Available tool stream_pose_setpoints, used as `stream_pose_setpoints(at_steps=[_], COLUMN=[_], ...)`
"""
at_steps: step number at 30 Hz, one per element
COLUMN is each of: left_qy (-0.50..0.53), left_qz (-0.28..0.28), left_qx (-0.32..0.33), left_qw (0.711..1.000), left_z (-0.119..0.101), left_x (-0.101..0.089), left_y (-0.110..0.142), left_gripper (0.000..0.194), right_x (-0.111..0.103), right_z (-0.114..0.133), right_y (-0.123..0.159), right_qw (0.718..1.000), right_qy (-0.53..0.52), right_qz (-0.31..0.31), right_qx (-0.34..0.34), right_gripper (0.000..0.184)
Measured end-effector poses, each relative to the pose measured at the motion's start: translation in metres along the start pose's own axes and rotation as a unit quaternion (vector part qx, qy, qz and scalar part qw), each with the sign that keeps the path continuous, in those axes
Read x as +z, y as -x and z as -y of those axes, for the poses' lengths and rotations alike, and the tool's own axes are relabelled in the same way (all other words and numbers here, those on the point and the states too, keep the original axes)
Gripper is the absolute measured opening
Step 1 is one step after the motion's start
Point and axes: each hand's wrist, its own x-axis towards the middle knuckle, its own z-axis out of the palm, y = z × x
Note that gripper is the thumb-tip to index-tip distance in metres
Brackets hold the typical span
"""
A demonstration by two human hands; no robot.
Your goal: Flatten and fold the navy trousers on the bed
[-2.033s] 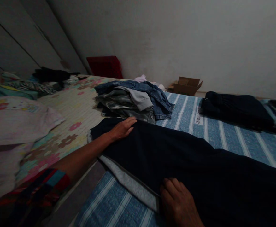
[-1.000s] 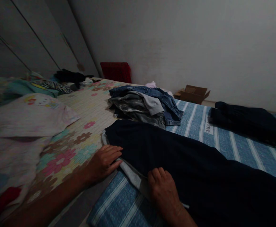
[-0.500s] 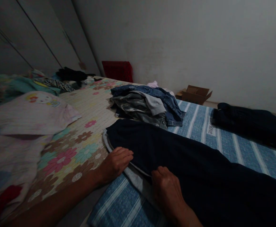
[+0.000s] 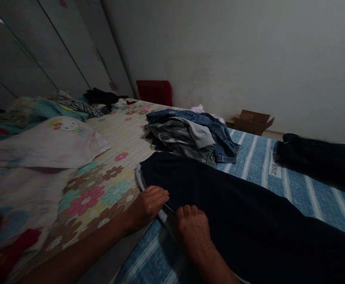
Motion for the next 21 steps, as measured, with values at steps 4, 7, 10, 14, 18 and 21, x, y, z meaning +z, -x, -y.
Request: stream_pose_setpoints(at_steps=[4, 7, 10, 14, 18, 21], left_qy=[-0.043, -0.063, -0.074, -0.063, -0.029, 0.000], left_qz=[-0.040, -0.059, -0.065, -0.051, -0.027, -0.028], left_qx=[-0.023, -0.046, -0.058, -0.069, -0.084, -0.115], left_qw=[0.998, 0.995, 0.993, 0.994, 0.996, 0.993], left_z=[0.026, 0.050, 0.069, 0.079, 0.081, 0.082], left_x=[-0.002, -0.003, -0.003, -0.002, 0.000, 0.000], left_y=[0.008, 0.013, 0.014, 0.011, 0.010, 0.012], left_gripper=[0.025, 0.026, 0.028, 0.029, 0.029, 0.031], right_x=[-0.011, -0.016, -0.018, -0.019, -0.018, -0.015], right_z=[-0.005, -0.007, -0.008, -0.011, -0.013, -0.013], right_y=[-0.001, -0.003, -0.004, -0.003, -0.002, -0.002], right_qw=[0.999, 0.997, 0.996, 0.996, 0.995, 0.995], right_qy=[-0.026, -0.041, -0.056, -0.066, -0.076, -0.081], right_qz=[0.042, 0.062, 0.067, 0.062, 0.066, 0.064], right_qx=[0.018, 0.013, 0.004, -0.004, -0.005, -0.007], right_gripper=[0.018, 0.020, 0.020, 0.019, 0.019, 0.020])
